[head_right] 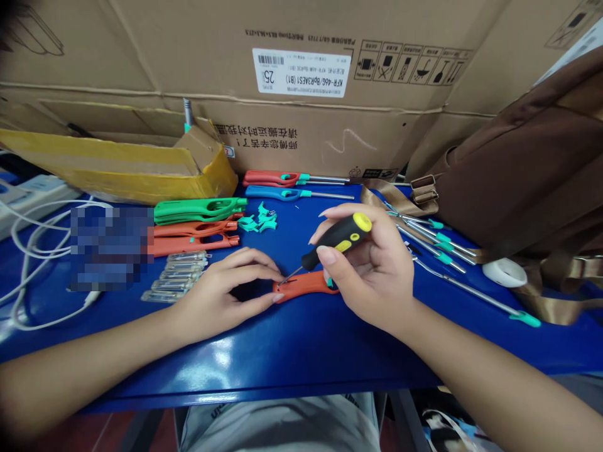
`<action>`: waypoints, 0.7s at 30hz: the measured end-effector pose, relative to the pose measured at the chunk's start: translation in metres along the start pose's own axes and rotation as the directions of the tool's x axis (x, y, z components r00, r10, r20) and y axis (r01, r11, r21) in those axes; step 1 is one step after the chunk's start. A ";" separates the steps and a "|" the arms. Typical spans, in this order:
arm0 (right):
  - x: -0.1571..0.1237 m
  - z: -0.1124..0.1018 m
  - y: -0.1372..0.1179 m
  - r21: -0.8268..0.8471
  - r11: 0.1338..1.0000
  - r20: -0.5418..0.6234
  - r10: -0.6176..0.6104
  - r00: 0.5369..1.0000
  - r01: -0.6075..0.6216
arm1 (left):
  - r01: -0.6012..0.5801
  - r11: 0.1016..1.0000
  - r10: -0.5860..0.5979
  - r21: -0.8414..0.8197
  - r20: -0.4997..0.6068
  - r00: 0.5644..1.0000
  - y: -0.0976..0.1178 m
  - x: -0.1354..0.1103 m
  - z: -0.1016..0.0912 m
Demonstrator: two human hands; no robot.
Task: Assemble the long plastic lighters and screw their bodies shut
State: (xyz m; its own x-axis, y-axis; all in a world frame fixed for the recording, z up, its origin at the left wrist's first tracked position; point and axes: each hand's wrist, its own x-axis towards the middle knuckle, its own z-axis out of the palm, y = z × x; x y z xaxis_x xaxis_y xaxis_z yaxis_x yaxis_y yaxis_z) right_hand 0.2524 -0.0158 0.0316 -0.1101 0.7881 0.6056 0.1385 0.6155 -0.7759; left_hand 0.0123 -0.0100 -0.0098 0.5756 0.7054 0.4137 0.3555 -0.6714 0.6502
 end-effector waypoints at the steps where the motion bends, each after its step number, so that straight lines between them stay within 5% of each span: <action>1: 0.000 0.000 0.000 -0.003 1.000 -0.003 -0.005 1.000 0.005 | 0.003 1.000 -0.003 0.002 0.007 1.000 0.000 0.000 0.000; 21: -0.002 0.002 0.005 0.060 0.997 0.093 0.051 0.994 -0.056 | 0.006 1.000 -0.008 0.018 0.121 0.993 -0.008 -0.001 0.001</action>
State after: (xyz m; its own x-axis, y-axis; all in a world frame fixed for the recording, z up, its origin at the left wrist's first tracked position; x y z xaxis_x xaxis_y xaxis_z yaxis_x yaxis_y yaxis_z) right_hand 0.2515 -0.0148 0.0263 -0.1944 0.8147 0.5463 0.0852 0.5689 -0.8180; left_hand 0.0098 -0.0056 -0.0158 0.6577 0.6779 0.3284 0.3718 -0.6713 0.6412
